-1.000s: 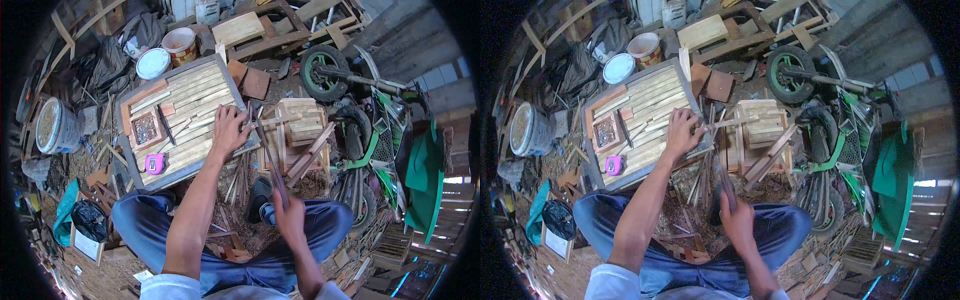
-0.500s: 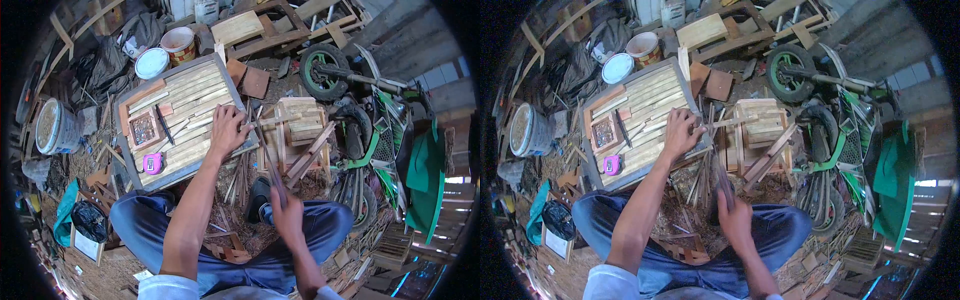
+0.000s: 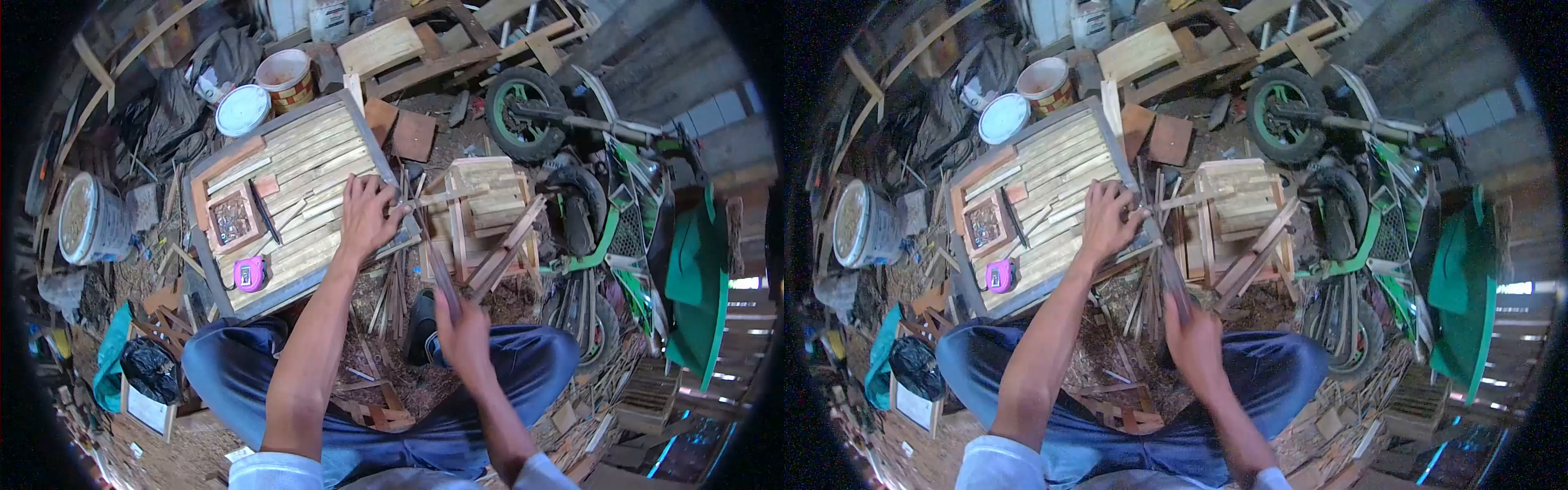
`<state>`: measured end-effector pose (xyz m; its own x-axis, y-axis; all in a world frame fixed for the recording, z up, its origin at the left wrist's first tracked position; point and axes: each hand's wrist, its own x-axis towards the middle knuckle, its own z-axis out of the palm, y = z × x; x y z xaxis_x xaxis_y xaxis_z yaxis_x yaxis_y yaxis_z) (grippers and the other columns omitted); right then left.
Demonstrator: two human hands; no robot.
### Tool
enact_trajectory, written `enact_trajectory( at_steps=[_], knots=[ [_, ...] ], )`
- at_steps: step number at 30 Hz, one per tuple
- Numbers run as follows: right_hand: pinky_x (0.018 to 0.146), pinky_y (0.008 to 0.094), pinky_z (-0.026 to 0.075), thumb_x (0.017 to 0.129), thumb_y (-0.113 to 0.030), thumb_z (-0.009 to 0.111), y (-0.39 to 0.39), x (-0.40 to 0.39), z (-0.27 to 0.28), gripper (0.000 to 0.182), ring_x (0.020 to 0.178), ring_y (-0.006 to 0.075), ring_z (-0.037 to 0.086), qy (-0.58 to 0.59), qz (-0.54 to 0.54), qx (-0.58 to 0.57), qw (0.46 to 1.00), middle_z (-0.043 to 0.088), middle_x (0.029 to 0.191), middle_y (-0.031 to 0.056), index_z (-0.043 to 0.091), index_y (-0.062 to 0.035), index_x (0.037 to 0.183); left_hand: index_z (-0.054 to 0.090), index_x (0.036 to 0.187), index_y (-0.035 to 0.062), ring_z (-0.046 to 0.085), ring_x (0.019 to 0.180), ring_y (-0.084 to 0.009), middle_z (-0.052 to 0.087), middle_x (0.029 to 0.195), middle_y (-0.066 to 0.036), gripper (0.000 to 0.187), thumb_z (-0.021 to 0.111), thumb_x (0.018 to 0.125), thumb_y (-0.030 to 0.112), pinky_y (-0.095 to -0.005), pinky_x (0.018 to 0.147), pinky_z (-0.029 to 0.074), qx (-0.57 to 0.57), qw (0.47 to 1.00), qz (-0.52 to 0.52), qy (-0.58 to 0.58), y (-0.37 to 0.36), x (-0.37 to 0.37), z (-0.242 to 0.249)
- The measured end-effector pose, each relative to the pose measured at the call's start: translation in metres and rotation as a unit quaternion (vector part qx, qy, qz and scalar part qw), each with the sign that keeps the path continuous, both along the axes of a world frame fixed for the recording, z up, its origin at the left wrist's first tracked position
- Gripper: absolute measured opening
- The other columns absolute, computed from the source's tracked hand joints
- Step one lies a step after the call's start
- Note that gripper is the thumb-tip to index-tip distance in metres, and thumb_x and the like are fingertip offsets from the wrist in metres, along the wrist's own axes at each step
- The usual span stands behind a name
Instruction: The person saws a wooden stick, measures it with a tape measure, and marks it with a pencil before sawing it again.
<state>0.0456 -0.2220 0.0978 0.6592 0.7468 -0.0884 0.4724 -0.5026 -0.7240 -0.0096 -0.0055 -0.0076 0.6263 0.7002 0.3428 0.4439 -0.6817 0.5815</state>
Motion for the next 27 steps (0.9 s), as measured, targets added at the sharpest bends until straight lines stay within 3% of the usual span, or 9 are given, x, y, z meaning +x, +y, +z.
enact_trajectory(
  at_steps=[3, 5, 7, 11, 14, 16, 19, 24, 27],
  knots=[
    [0.054, 0.0389, 0.049, 0.092, -0.027, 0.061, -0.072, -0.022, 0.024, 0.033, 0.053, 0.0269, 0.066, 0.062, -0.074, -0.125, 0.987, 0.056, 0.054, 0.017, 0.067, 0.0032, 0.08, 0.063, 0.091, 0.0042, 0.046, 0.107, -0.038, 0.054, 0.105, -0.016, 0.033, 0.068, 0.081, 0.035, -0.0549, 0.109, 0.024, 0.026, 0.999, 0.008, -0.041, -0.001, 0.0, -0.003],
    [0.055, 0.0413, 0.049, 0.092, -0.029, 0.061, -0.059, -0.022, 0.032, 0.036, 0.054, 0.0315, 0.065, 0.051, -0.066, -0.153, 0.985, 0.058, 0.056, 0.0195, 0.067, 0.0038, 0.078, 0.062, 0.092, 0.0039, 0.046, 0.106, -0.0369, 0.054, 0.105, -0.015, 0.033, 0.069, 0.08, 0.034, -0.0549, 0.109, 0.024, 0.009, 0.999, 0.005, -0.03, -0.003, -0.002, -0.003],
    [0.05, 0.0374, 0.043, 0.092, -0.031, 0.06, -0.023, -0.008, 0.0, 0.041, 0.048, 0.017, 0.056, -0.007, -0.029, -0.071, 0.997, 0.051, 0.051, 0.0156, 0.064, 0.0064, 0.075, 0.062, 0.092, 0.0041, 0.046, 0.105, -0.0362, 0.054, 0.105, -0.014, 0.032, 0.069, 0.079, 0.033, -0.0548, 0.109, 0.024, 0.001, 0.999, 0.002, -0.032, -0.001, 0.0, -0.001],
    [0.053, 0.0434, 0.043, 0.094, -0.036, 0.055, 0.07, 0.022, -0.026, 0.048, 0.049, 0.0331, 0.057, -0.002, -0.003, -0.009, 1.0, 0.054, 0.057, 0.0234, 0.063, 0.0067, 0.074, 0.061, 0.09, 0.0046, 0.046, 0.105, -0.0354, 0.054, 0.103, -0.013, 0.03, 0.07, 0.079, 0.032, -0.0534, 0.108, 0.025, 0.021, 1.0, 0.004, -0.016, 0.001, 0.002, -0.001],
    [0.053, 0.0428, 0.044, 0.093, -0.033, 0.056, 0.043, 0.018, -0.013, 0.044, 0.051, 0.0365, 0.057, -0.011, -0.019, -0.079, 0.997, 0.055, 0.058, 0.0235, 0.064, 0.0064, 0.075, 0.063, 0.092, 0.0053, 0.047, 0.106, -0.0334, 0.055, 0.1, -0.012, 0.03, 0.07, 0.079, 0.031, -0.0526, 0.11, 0.023, 0.007, 1.0, -0.001, 0.003, -0.006, -0.001, -0.001],
    [0.052, 0.0401, 0.045, 0.093, -0.03, 0.059, -0.014, -0.001, 0.001, 0.04, 0.05, 0.0343, 0.058, -0.01, -0.003, 0.02, 1.0, 0.055, 0.056, 0.0221, 0.065, 0.0059, 0.077, 0.065, 0.095, 0.0057, 0.047, 0.106, -0.0326, 0.055, 0.099, -0.012, 0.031, 0.07, 0.078, 0.031, -0.0522, 0.111, 0.022, 0.017, 1.0, 0.006, -0.008, 0.0, 0.002, 0.002],
    [0.046, 0.033, 0.04, 0.091, -0.023, 0.062, -0.072, -0.02, 0.027, 0.035, 0.044, 0.0102, 0.048, 0.053, -0.078, -0.1, 0.991, 0.045, 0.048, 0.0115, 0.063, 0.0066, 0.072, 0.062, 0.091, 0.0053, 0.047, 0.105, -0.0332, 0.054, 0.098, -0.012, 0.03, 0.07, 0.078, 0.031, -0.052, 0.109, 0.024, 0.012, 1.0, 0.008, -0.018, 0.0, -0.001, 0.001],
    [0.046, 0.0363, 0.036, 0.092, -0.03, 0.062, -0.015, -0.002, 0.036, 0.044, 0.043, 0.0149, 0.04, -0.005, -0.045, -0.078, 0.996, 0.043, 0.047, 0.0126, 0.06, 0.0076, 0.068, 0.059, 0.088, 0.0035, 0.045, 0.103, -0.0348, 0.053, 0.1, -0.014, 0.03, 0.068, 0.081, 0.031, -0.0482, 0.098, 0.032, 0.026, 1.0, 0.006, -0.004, 0.006, 0.009, 0.0],
    [0.052, 0.0434, 0.045, 0.09, -0.035, 0.062, -0.013, 0.03, 0.074, 0.049, 0.055, 0.0437, 0.059, 0.022, -0.04, -0.129, 0.991, 0.054, 0.056, 0.0261, 0.061, 0.0081, 0.068, 0.061, 0.095, 0.0024, 0.045, 0.104, -0.0351, 0.055, 0.107, -0.015, 0.032, 0.067, 0.083, 0.032, -0.0469, 0.097, 0.032, 0.037, 0.999, 0.003, -0.001, 0.0, 0.009, -0.004]
  ],
)
